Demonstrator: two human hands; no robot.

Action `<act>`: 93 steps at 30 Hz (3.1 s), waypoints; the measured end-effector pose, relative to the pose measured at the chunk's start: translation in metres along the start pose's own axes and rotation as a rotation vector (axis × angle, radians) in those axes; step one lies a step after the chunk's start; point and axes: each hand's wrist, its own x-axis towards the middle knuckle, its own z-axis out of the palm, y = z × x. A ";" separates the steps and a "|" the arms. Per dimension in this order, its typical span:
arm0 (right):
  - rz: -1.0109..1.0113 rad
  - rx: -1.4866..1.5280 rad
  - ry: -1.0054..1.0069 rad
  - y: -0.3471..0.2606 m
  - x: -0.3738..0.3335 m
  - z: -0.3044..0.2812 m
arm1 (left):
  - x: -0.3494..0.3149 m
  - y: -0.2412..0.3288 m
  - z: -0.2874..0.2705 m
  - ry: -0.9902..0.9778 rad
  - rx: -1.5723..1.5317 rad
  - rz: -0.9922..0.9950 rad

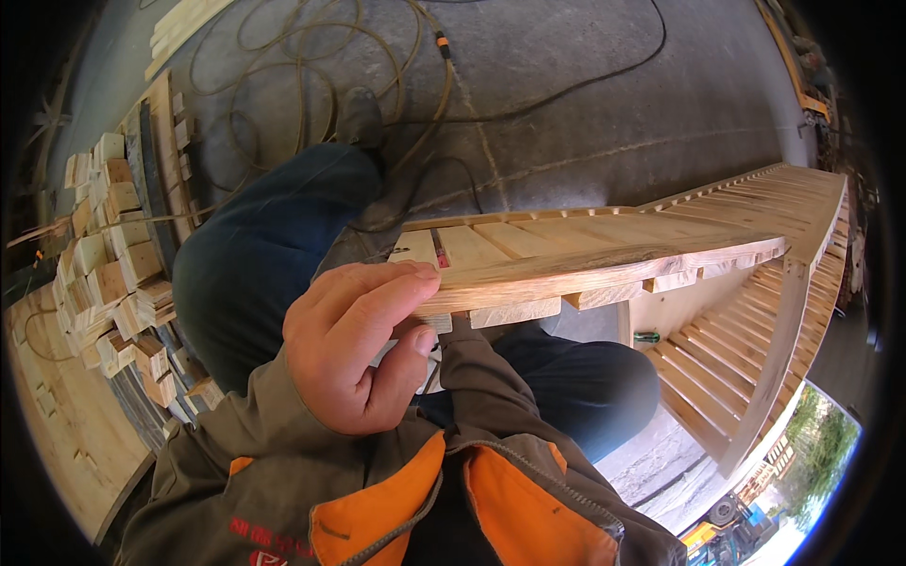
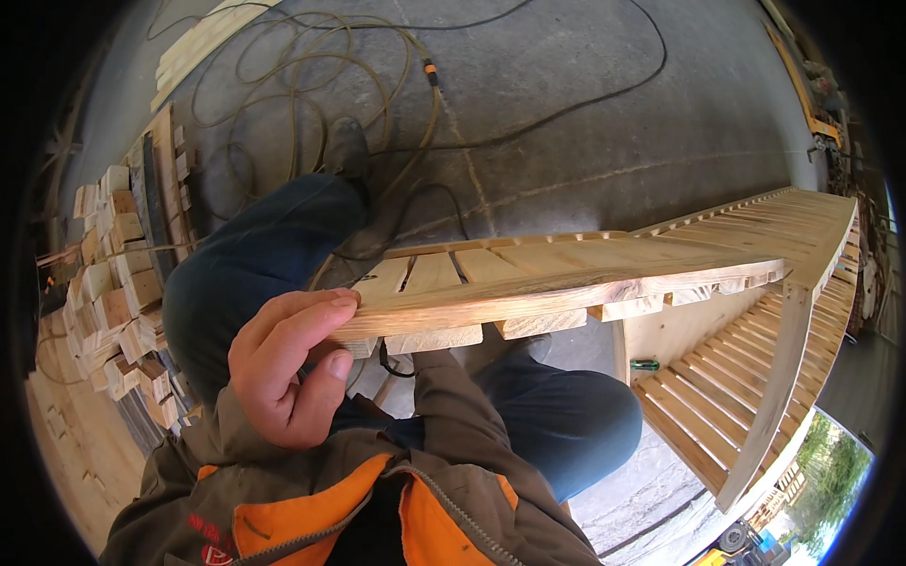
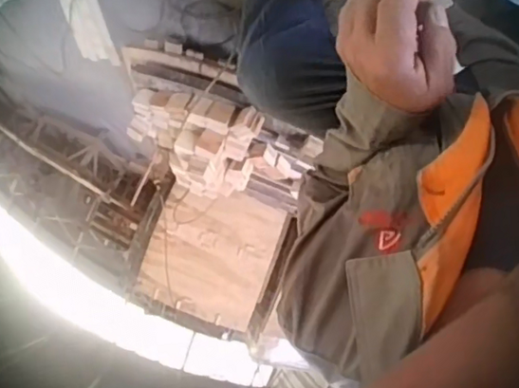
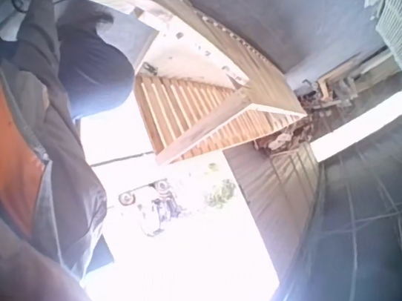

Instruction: The person uses a red electric sander to smooth the surface of a curved wooden structure. They then use a green utility knife to trim or clean the edges of the wooden slats.

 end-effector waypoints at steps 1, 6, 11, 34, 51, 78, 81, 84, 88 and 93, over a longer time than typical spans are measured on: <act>0.005 -0.002 -0.003 0.001 -0.001 -0.001 | 0.000 -0.001 0.002 0.018 -0.016 0.018; 0.032 -0.001 -0.022 0.006 -0.004 -0.001 | 0.003 0.000 -0.004 -0.062 -0.004 0.011; 0.048 -0.002 -0.034 0.008 -0.005 -0.002 | 0.002 -0.001 -0.006 -0.093 0.003 0.015; 0.094 -0.006 -0.068 0.012 -0.001 -0.004 | 0.003 -0.004 -0.001 -0.013 0.011 -0.022; 0.154 0.014 -0.103 0.023 0.005 0.000 | 0.007 -0.022 0.000 0.021 -0.089 0.039; 0.022 0.011 -0.005 0.007 -0.041 -0.034 | -0.023 0.011 0.010 0.053 -0.081 0.141; 0.028 0.030 0.004 0.013 -0.056 -0.036 | -0.028 0.015 0.017 0.069 -0.072 0.172; 0.041 0.162 -0.154 -0.042 -0.086 -0.038 | -0.026 0.033 0.001 0.072 -0.038 0.156; -0.016 0.227 -0.135 0.015 -0.055 -0.044 | -0.021 0.033 0.011 0.065 -0.093 0.228; 0.055 0.214 -0.073 0.007 -0.067 -0.048 | -0.028 0.018 0.019 -0.001 -0.143 0.151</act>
